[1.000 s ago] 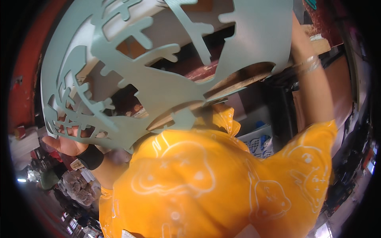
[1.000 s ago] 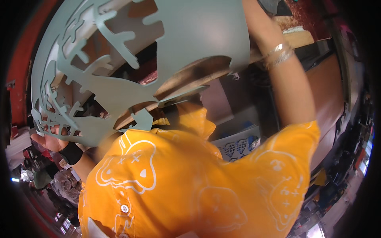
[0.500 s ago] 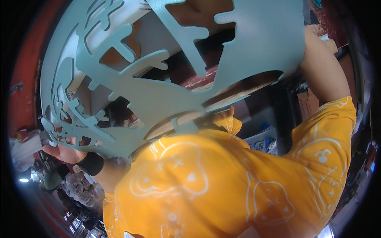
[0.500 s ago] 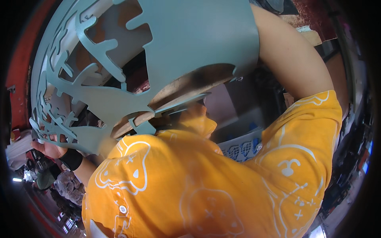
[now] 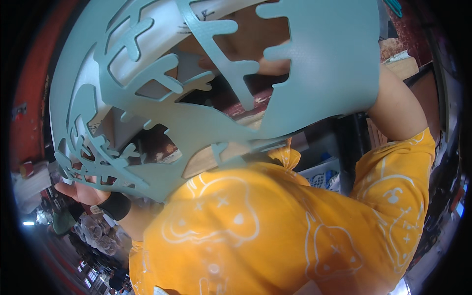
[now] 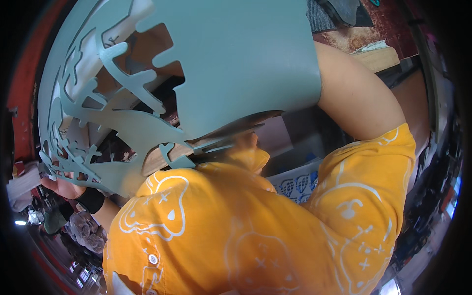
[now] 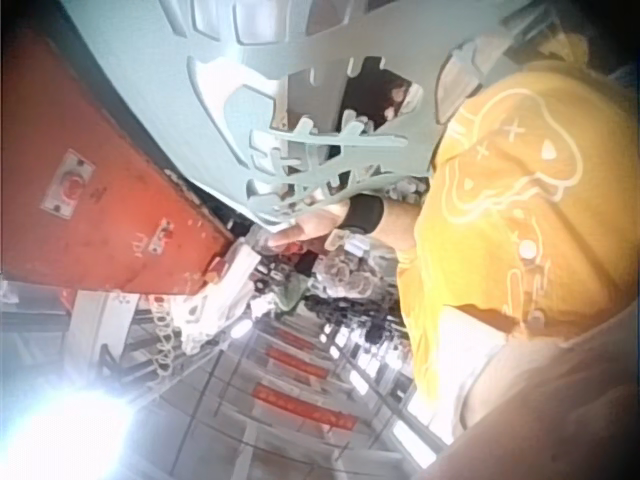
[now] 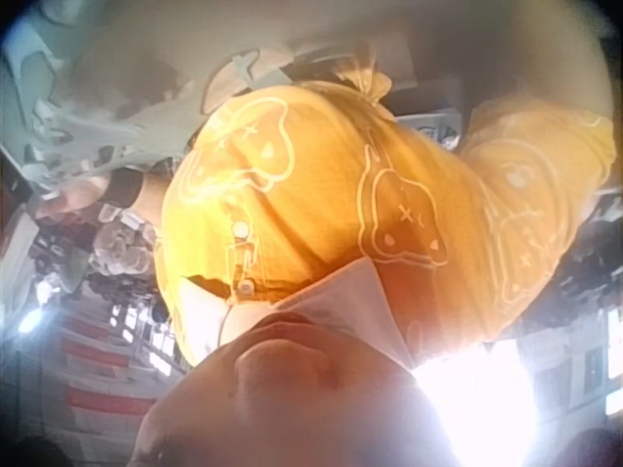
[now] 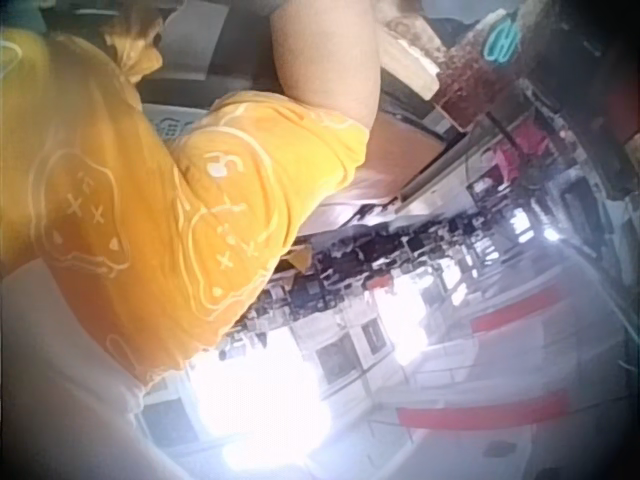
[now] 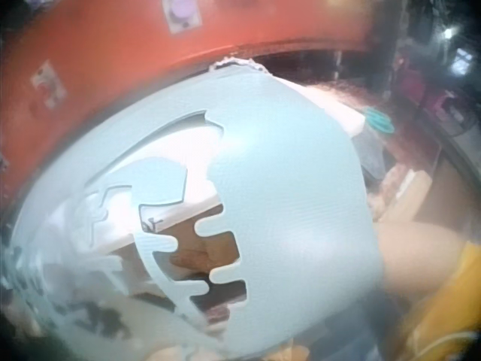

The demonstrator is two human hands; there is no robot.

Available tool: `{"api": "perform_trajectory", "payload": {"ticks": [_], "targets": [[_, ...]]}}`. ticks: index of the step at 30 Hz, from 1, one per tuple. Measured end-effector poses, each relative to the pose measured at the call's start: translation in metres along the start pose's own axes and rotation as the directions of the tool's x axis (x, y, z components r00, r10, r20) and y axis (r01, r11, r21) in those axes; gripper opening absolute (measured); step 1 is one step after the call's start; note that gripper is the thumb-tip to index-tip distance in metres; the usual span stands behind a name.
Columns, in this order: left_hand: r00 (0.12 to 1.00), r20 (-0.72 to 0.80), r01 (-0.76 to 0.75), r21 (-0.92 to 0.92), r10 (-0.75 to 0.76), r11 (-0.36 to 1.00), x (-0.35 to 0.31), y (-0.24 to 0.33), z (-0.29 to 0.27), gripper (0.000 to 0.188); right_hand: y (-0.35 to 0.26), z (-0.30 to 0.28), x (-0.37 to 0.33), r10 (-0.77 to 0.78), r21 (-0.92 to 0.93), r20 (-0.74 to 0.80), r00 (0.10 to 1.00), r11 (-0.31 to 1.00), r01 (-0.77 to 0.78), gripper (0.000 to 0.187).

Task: The person cuts a light green sheet with scissors, then places it into a red hydraulic press and activates it. They repeat this process with multiple cut pieces, peeling and stacking them afterward. Finally, they handle a large roll of the same material.

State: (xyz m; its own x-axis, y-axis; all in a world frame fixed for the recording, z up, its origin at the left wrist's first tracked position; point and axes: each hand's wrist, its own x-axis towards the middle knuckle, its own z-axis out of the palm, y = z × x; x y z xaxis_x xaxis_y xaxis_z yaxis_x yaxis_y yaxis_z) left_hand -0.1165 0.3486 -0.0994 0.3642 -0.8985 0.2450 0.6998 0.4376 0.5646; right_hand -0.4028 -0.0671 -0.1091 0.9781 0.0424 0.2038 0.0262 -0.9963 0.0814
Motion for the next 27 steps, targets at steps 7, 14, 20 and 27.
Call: {"api": "perform_trajectory", "payload": {"ticks": [7, 14, 20, 27], "targets": [[0.997, -0.063, 0.037, -0.123, -0.045, 0.992, 0.002, -0.033, -0.006, 0.069, 0.022, -0.002, -0.017, 0.273, -0.073, -0.077, 0.959, 0.958, -0.279, 0.05], [0.944, -0.316, -0.011, -0.312, -0.093, 0.95, -0.002, -0.048, -0.013, 0.052, 0.023, -0.026, -0.073, 0.613, 0.232, 0.062, 0.788, 0.759, -0.608, 0.047], [0.802, -0.555, 0.065, -0.283, -0.219, 0.957, -0.005, -0.039, -0.011, 0.05, 0.02, -0.047, -0.062, 0.686, 0.482, 0.039, 0.727, 0.624, -0.615, 0.042], [0.662, -0.669, 0.734, 0.49, -0.338, 0.47, -0.051, 0.065, 0.023, 0.053, 0.03, -0.042, -0.043, 0.734, 0.546, -0.009, 0.679, 0.572, -0.612, 0.041]]}}
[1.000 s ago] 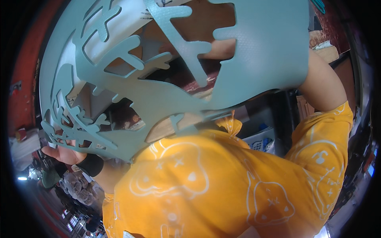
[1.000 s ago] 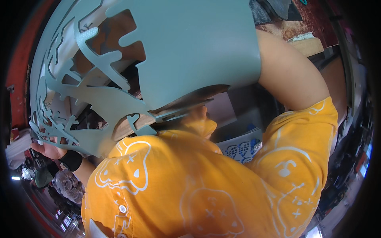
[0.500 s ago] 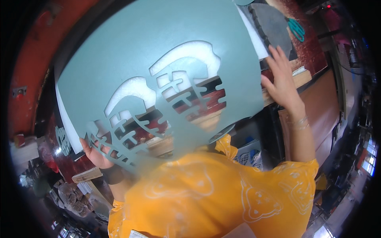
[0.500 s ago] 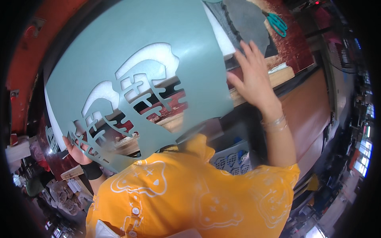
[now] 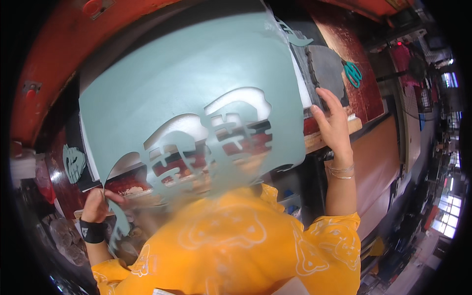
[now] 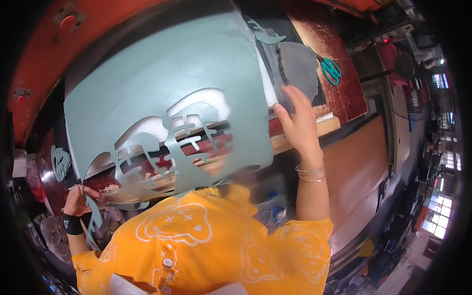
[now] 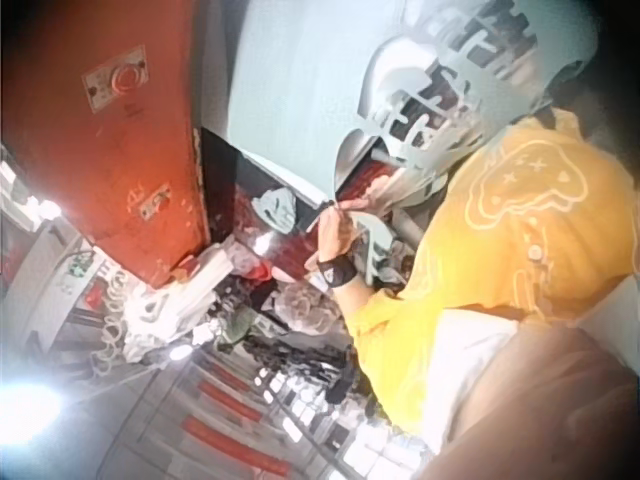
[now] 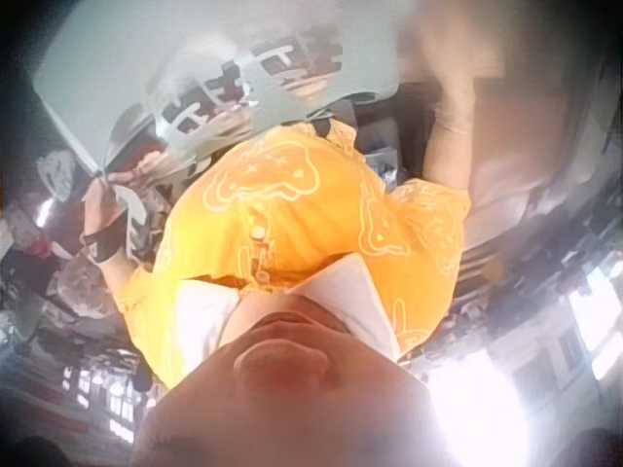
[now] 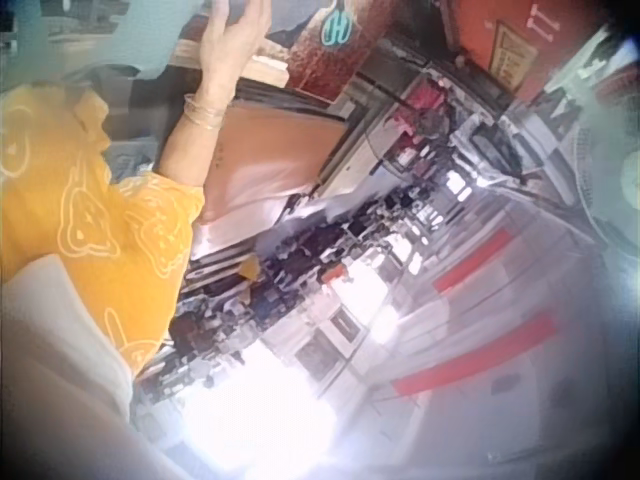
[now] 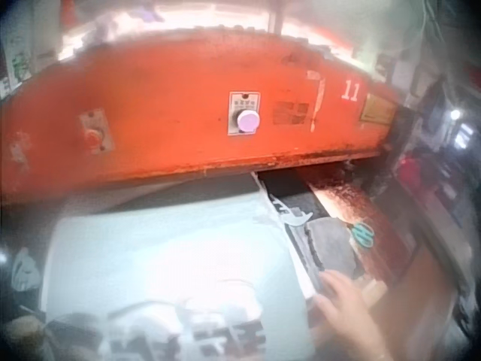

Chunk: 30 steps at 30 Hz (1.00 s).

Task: The person cuts a light green sheet with scissors, then places it into a red hydraulic press and activates it. They repeat this process with multiple cut pieces, peeling and stacking them afterward. Finally, they handle a large roll of the same material.

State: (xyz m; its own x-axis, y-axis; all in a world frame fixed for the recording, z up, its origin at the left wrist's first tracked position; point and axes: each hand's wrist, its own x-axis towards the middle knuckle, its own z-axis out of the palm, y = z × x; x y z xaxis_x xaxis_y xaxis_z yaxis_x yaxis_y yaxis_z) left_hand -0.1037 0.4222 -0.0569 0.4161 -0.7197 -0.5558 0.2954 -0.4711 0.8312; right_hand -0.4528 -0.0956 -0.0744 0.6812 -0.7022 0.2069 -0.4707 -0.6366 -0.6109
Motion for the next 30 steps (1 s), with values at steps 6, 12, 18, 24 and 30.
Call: {"api": "perform_trajectory", "payload": {"ticks": [6, 12, 18, 24, 30], "targets": [[0.509, -0.42, -0.411, 0.648, 0.751, 0.641, 0.035, -0.054, -0.011, 0.057, 0.016, 0.054, 0.005, 0.138, -0.03, -0.09, 0.986, 0.99, -0.141, 0.039], [0.533, -0.673, -0.093, 0.555, 0.512, 0.827, 0.052, -0.087, -0.004, 0.067, 0.015, 0.073, -0.002, 0.235, 0.278, -0.201, 0.951, 0.944, -0.174, 0.038], [0.578, -0.662, -0.128, 0.505, 0.478, 0.854, 0.048, -0.066, 0.007, 0.068, 0.013, 0.072, -0.003, 0.262, 0.337, -0.226, 0.938, 0.925, -0.177, 0.035], [0.518, -0.725, -0.295, 0.346, 0.453, 0.891, 0.046, -0.051, 0.03, 0.071, 0.018, 0.071, -0.005, 0.299, 0.405, -0.211, 0.931, 0.893, -0.195, 0.034], [0.578, -0.678, -0.291, 0.349, 0.454, 0.891, 0.043, -0.05, 0.026, 0.076, 0.036, 0.074, -0.005, 0.303, 0.433, -0.217, 0.928, 0.882, -0.187, 0.031]]}}
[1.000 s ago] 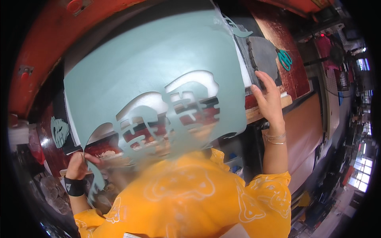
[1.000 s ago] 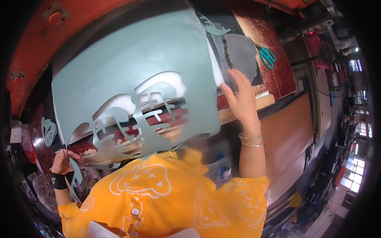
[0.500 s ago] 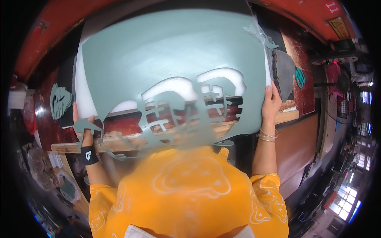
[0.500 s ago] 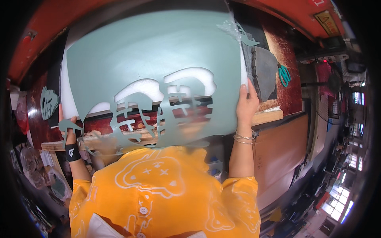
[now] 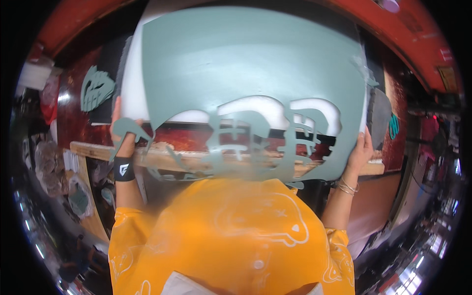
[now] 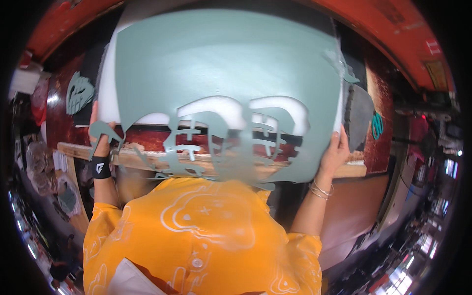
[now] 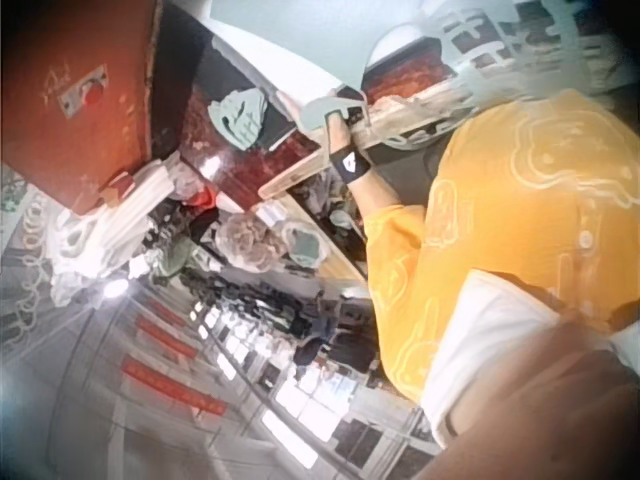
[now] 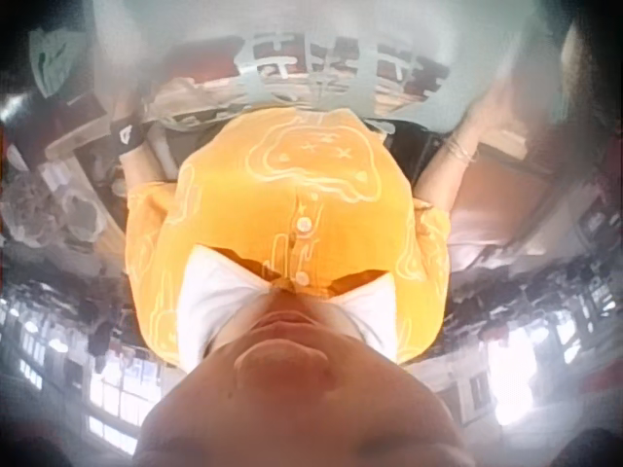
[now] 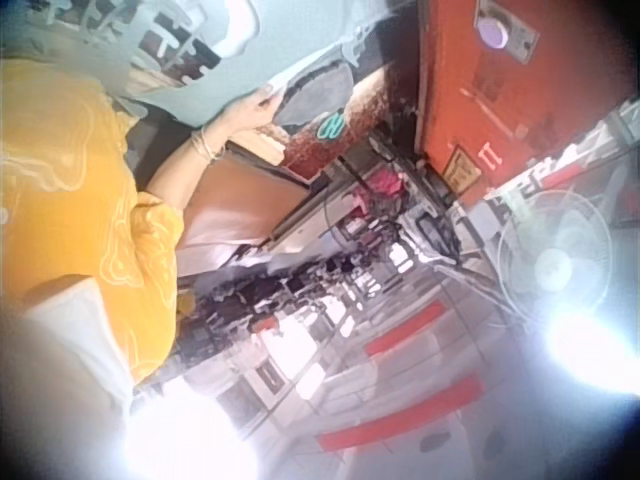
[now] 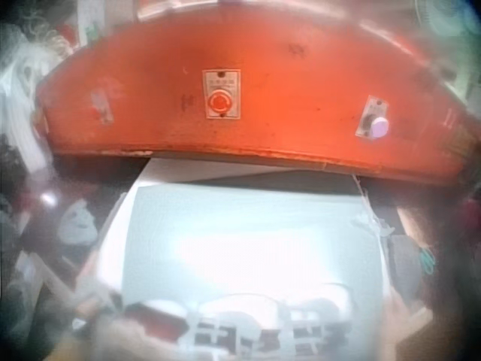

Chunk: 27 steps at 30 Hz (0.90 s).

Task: The person cuts a light green sheet with scissors, then places it into a red hydraulic press and activates it. They repeat this process with multiple cut pieces, peeling and stacking them afterward. Finally, they handle a large roll of the same material.

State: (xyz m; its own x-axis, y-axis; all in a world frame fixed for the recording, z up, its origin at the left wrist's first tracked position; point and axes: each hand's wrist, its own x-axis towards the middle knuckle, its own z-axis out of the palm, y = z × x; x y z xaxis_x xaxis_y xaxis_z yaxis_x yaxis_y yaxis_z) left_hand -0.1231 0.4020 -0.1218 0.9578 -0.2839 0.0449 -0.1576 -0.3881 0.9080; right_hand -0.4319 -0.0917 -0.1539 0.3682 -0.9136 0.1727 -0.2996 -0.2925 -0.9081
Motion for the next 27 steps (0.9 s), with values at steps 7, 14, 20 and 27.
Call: {"api": "perform_trajectory", "payload": {"ticks": [7, 14, 20, 27], "targets": [[0.957, 0.105, -0.288, 0.476, 0.271, 0.831, 0.015, -0.022, -0.025, 0.091, 0.015, -0.026, 0.013, 0.03, 0.164, 0.22, 0.975, 0.984, -0.067, 0.036], [0.937, 0.195, -0.35, 0.545, 0.291, 0.762, 0.031, -0.066, -0.043, 0.073, 0.016, -0.052, 0.013, -0.168, -0.35, 0.507, 0.845, 0.856, 0.38, 0.062], [0.912, 0.257, -0.393, 0.335, 0.318, 0.856, 0.044, -0.085, -0.056, 0.074, -0.008, -0.037, -0.002, -0.231, -0.44, 0.417, 0.879, 0.795, 0.417, 0.06], [0.904, 0.255, -0.425, 0.461, 0.343, 0.779, 0.058, -0.113, -0.073, 0.071, -0.019, -0.023, -0.014, -0.208, -0.422, 0.258, 0.944, 0.854, 0.303, 0.052]]}}
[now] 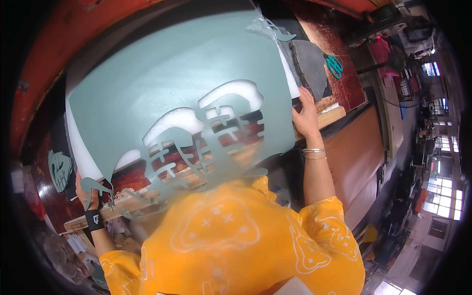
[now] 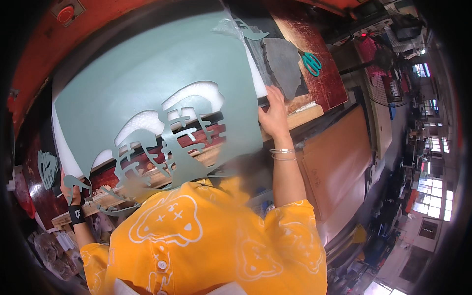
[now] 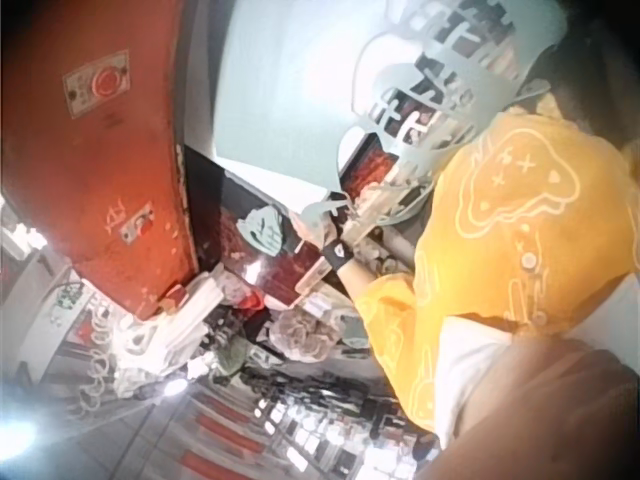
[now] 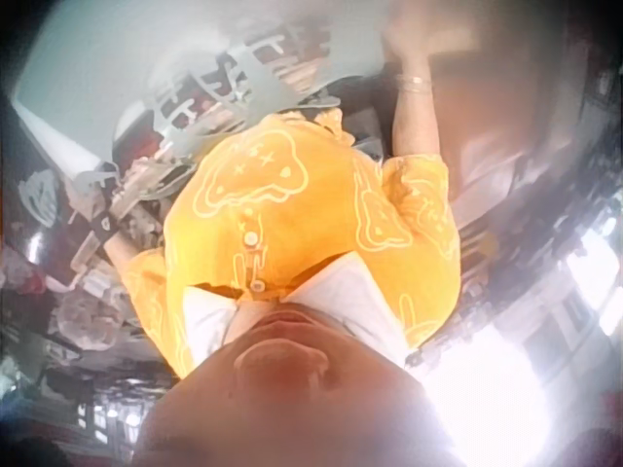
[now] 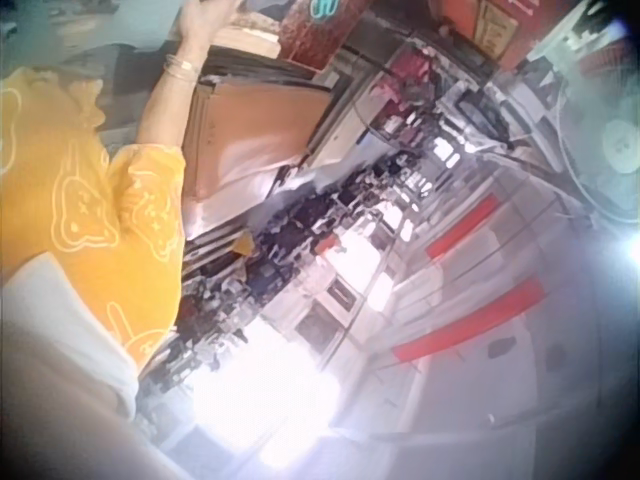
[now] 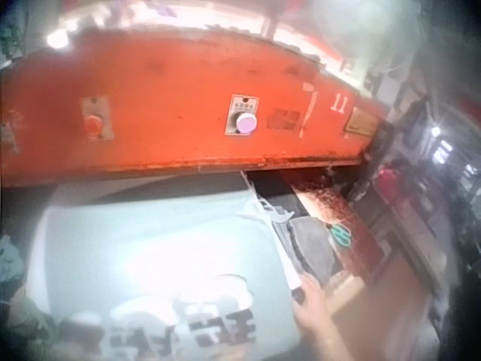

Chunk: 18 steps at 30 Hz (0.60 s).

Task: The person cuts a light green sheet with scissors, then places it into a red hydraulic press and activates it. They repeat this process with multiple cut pieces, peeling and stacking them afterward. Finally, they handle a large roll of the same material.

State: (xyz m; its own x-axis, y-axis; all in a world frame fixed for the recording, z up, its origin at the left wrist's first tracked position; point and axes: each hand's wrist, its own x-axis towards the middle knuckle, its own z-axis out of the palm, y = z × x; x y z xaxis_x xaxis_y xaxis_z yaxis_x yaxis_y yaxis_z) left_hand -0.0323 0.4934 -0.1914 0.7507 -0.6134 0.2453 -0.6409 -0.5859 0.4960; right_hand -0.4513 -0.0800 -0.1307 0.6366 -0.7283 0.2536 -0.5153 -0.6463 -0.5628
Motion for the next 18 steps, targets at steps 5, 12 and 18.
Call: {"api": "perform_trajectory", "payload": {"ticks": [5, 12, 18], "targets": [[0.973, 0.072, 0.23, -0.233, -0.219, 0.945, -0.007, 0.008, 0.0, 0.072, -0.001, 0.0, -0.005, 0.024, 0.042, 0.003, 1.0, 0.999, -0.024, 0.045], [0.939, 0.15, 0.345, -0.428, -0.311, 0.835, 0.014, 0.061, -0.006, 0.074, 0.007, 0.005, -0.016, 0.016, 0.078, 0.002, 1.0, 0.997, -0.016, 0.043], [0.97, 0.059, 0.243, -0.119, -0.237, 0.963, 0.023, 0.082, -0.012, 0.074, 0.027, 0.008, -0.021, 0.057, 0.248, 0.1, 0.993, 0.965, -0.08, 0.045]]}}
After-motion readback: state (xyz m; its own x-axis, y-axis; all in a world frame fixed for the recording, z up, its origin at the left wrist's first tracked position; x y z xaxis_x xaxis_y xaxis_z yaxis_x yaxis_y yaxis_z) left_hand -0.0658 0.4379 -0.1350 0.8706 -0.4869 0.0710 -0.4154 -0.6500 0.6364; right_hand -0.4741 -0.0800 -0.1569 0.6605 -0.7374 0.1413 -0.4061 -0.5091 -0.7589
